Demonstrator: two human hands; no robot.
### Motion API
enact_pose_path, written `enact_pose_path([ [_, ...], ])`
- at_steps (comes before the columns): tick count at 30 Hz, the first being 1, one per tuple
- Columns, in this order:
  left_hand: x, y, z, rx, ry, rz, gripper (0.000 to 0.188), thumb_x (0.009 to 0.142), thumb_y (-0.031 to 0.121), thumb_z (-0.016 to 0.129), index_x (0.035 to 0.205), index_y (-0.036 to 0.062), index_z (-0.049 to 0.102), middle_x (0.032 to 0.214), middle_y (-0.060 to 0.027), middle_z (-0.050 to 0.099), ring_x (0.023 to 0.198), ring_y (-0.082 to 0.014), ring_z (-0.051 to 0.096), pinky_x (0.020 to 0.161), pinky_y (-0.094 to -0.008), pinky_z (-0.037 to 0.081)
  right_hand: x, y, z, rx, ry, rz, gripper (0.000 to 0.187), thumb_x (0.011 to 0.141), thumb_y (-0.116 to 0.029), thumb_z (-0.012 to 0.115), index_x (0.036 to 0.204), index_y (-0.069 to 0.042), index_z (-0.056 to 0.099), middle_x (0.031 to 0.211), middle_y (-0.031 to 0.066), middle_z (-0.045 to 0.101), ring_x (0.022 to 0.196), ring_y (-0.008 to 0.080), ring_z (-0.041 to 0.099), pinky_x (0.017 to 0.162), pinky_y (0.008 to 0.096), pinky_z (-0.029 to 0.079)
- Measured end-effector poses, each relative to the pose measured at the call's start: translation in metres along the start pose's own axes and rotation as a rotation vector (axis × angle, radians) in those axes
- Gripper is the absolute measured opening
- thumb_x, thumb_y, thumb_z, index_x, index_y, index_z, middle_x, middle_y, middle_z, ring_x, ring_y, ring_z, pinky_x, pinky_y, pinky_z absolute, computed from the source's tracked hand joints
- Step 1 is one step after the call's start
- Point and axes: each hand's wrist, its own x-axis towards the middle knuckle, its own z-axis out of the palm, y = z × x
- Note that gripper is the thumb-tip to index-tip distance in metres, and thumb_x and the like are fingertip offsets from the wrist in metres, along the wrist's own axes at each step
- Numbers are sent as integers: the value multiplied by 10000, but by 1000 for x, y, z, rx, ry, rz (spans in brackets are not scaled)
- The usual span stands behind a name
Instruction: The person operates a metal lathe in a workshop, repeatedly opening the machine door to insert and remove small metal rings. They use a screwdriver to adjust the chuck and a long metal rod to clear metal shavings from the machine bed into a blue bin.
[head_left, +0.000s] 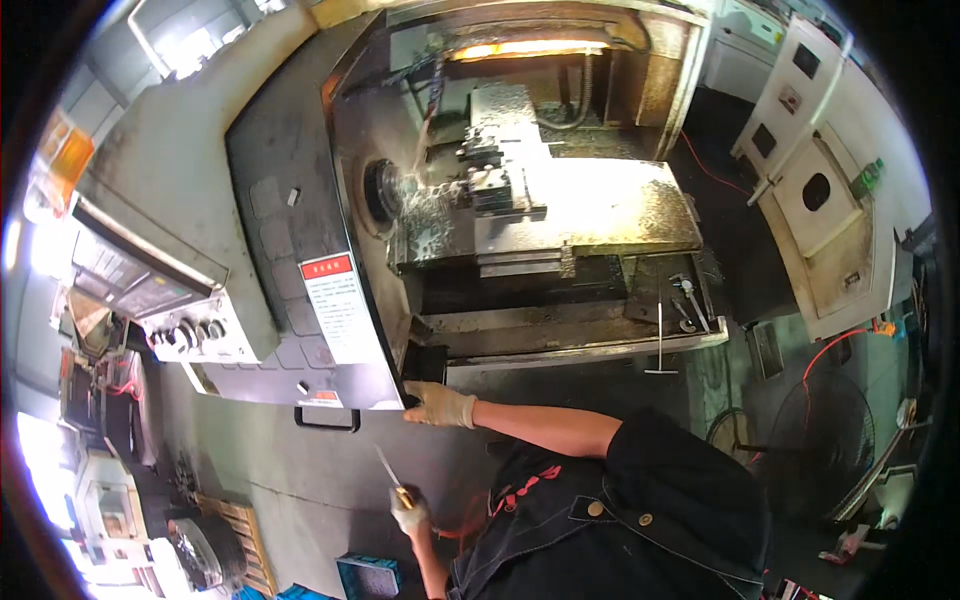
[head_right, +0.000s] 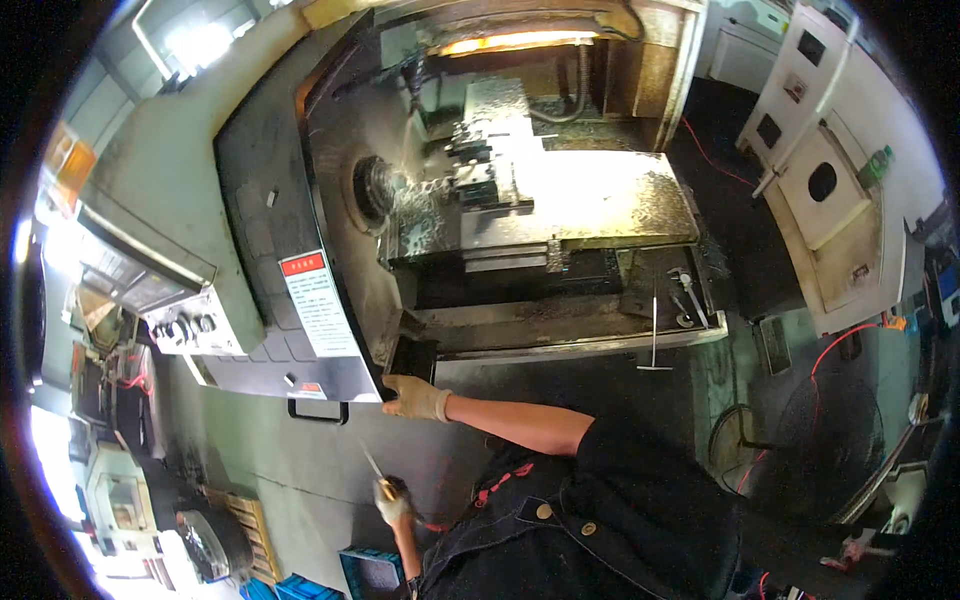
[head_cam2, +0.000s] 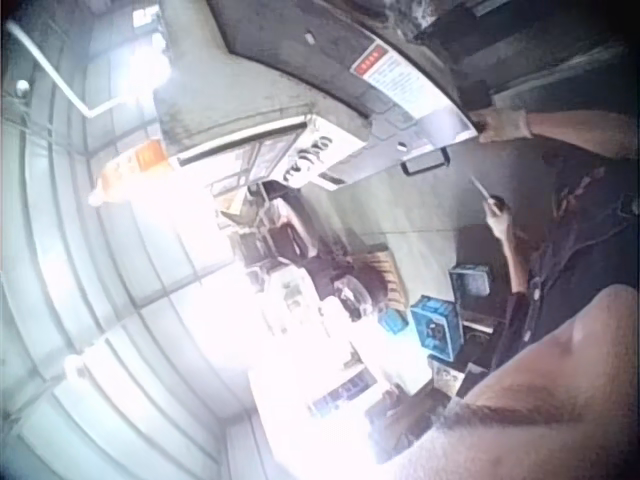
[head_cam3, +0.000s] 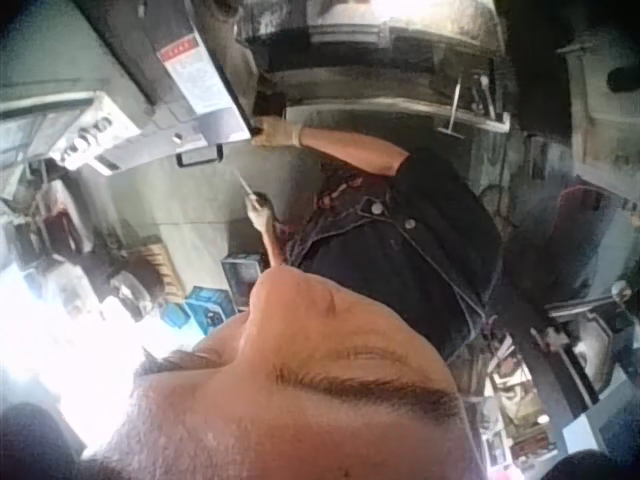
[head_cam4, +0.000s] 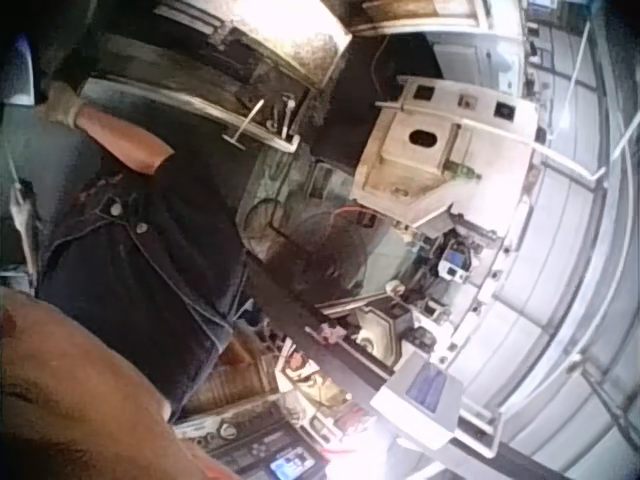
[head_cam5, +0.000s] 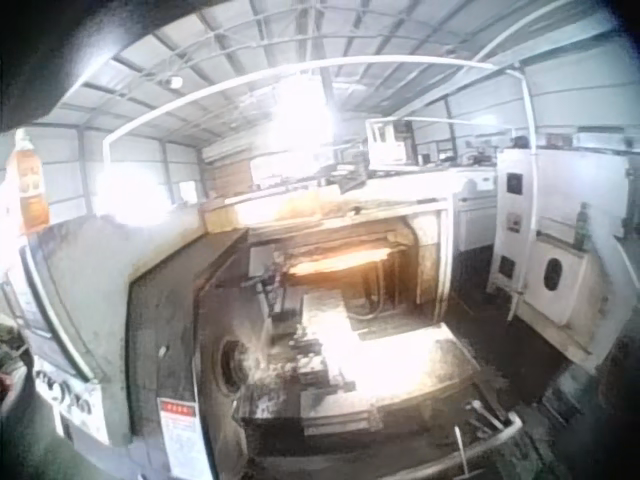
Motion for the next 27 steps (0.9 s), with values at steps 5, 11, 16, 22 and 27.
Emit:
enact_pose_path([
  [5, -77, -48, 53, -60, -7, -152, 131, 767, 5, 555, 884, 49, 518, 750, -6, 524, 680, -107, 505, 625, -229, 427, -72, -1, -43, 102, -16, 67, 758, 735, -198, 672, 1300, 83, 251, 1313, 254, 345, 1201, 281, 376, 956, 310, 359],
  [11, -98, -39, 116, -80, -89, -1, 179, 766, 32, 582, 933, 45, 519, 760, -8, 540, 679, -106, 517, 620, -241, 435, -146, 38, -94, -10, 107, -66, 754, 726, -164, 685, 1305, 69, 262, 1241, 211, 441, 953, 196, 527, 764, 285, 453],
  [16, -150, 19, 156, 94, -29, 36, 201, 750, 23, 576, 939, 66, 523, 752, 7, 556, 680, -111, 532, 617, -244, 436, -216, 27, -151, 122, 9, 48, 773, 724, -261, 684, 1271, 111, 285, 1218, 283, 440, 1102, 282, 492, 903, 319, 409],
  [22, -233, 27, 147, 338, 101, -55, 218, 740, 146, 572, 948, 98, 525, 818, -160, 578, 796, -348, 574, 662, -386, 451, -272, 22, -167, 140, 87, 74, 468, 750, -165, 652, 1136, 20, 463, 862, 82, 584, 709, 130, 548, 581, 265, 453],
  [27, -268, 20, 119, 375, 162, -191, 306, 670, 105, 590, 970, 108, 530, 866, -140, 590, 853, -349, 562, 711, -405, 453, -320, 75, -133, 479, 458, 18, 359, 824, -173, 568, 1113, 2, 449, 845, 74, 576, 732, 143, 572, 588, 265, 463],
])
